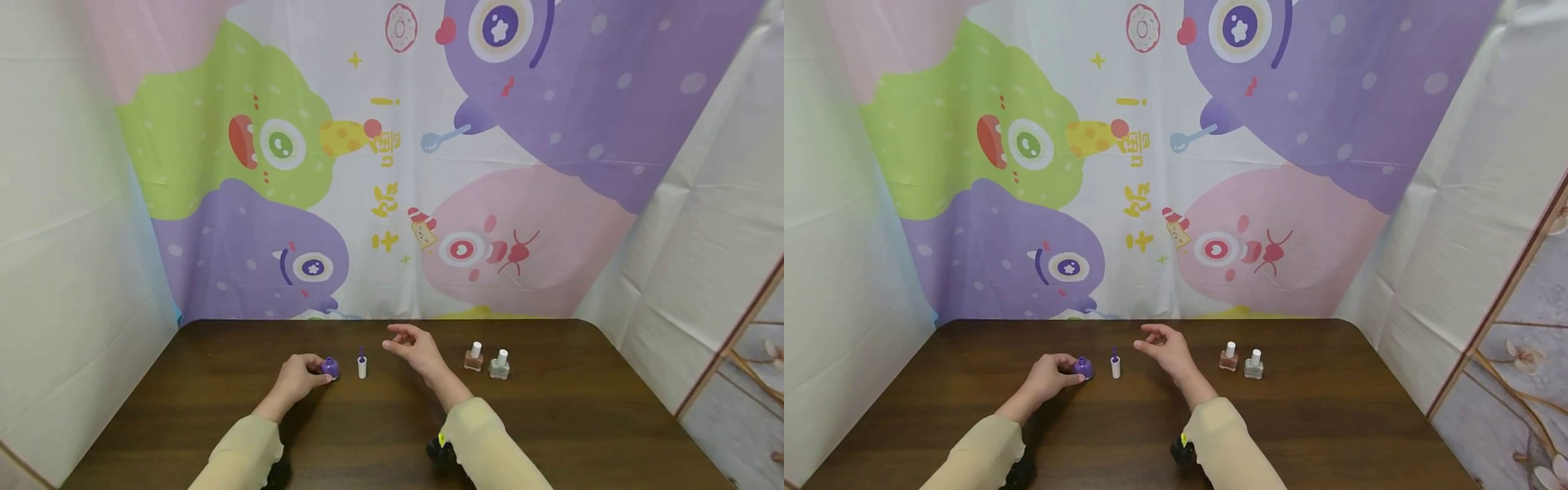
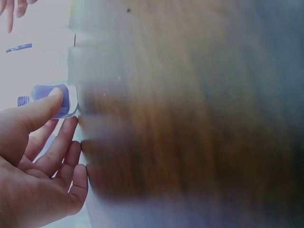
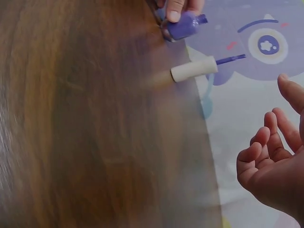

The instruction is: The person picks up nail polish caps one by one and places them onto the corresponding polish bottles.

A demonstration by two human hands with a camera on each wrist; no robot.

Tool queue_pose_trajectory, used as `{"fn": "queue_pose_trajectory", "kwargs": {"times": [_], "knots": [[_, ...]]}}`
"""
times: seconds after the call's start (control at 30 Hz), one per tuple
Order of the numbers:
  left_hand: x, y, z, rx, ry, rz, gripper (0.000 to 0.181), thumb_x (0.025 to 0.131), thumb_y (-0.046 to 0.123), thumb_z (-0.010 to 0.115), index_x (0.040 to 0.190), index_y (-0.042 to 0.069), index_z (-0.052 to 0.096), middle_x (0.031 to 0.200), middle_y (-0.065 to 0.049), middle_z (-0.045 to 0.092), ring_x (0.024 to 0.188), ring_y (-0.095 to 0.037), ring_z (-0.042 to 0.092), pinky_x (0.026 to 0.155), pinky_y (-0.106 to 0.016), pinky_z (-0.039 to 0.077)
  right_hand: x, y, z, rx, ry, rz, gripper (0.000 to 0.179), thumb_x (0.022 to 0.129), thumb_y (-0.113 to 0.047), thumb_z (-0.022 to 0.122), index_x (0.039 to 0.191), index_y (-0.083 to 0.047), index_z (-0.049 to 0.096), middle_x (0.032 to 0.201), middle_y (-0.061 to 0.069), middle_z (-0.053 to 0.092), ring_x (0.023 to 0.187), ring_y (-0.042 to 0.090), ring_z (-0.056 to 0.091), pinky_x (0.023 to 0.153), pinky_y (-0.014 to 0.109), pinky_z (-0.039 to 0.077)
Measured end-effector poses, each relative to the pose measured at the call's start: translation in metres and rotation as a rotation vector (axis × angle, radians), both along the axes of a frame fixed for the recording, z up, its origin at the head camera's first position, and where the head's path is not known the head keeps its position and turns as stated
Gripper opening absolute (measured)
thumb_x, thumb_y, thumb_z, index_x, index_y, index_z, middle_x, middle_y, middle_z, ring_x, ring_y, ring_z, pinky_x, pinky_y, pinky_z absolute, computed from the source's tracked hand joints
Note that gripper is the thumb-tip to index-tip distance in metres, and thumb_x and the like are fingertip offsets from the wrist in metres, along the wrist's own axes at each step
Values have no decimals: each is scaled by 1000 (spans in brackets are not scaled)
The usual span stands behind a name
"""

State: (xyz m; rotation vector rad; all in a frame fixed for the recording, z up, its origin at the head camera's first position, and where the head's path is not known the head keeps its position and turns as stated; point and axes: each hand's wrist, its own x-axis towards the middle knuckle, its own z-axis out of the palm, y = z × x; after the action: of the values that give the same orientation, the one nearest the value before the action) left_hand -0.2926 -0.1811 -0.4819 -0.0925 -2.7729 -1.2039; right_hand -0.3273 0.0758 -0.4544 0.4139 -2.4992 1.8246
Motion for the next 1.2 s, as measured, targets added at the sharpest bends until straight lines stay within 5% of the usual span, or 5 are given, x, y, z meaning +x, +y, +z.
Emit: {"fn": "queue_pose_trajectory", "kwargs": {"times": [0.3,0.5,0.63,1.2], "knots": [[2,1,2,13,-22,1,17,74,9,79,87,3,69,80,-4,66,77,-18,57,72,-36,48,0,-10,-16,8,-56,57,46,81,-25,75,121,-7,61,93,5,60,79,15,51,66,27,43],[2,1,2,24,-27,2,17,74,9,78,86,3,69,78,-3,65,75,-16,56,71,-35,48,11,-17,-5,21,-116,107,41,84,-15,71,121,-2,60,101,17,60,72,13,48,60,28,42],[0,1,0,26,-17,3,16,74,9,79,86,4,69,78,-2,65,75,-15,57,71,-34,47,-1,-21,-22,32,-133,136,41,82,-13,73,120,-2,61,104,18,61,68,12,47,58,29,41],[1,1,-1,38,6,10,16,72,9,80,83,4,69,76,-2,65,73,-14,56,69,-32,46,-9,-34,-32,156,-69,184,32,75,-12,79,104,-2,69,92,9,67,76,11,53,61,22,43]]}}
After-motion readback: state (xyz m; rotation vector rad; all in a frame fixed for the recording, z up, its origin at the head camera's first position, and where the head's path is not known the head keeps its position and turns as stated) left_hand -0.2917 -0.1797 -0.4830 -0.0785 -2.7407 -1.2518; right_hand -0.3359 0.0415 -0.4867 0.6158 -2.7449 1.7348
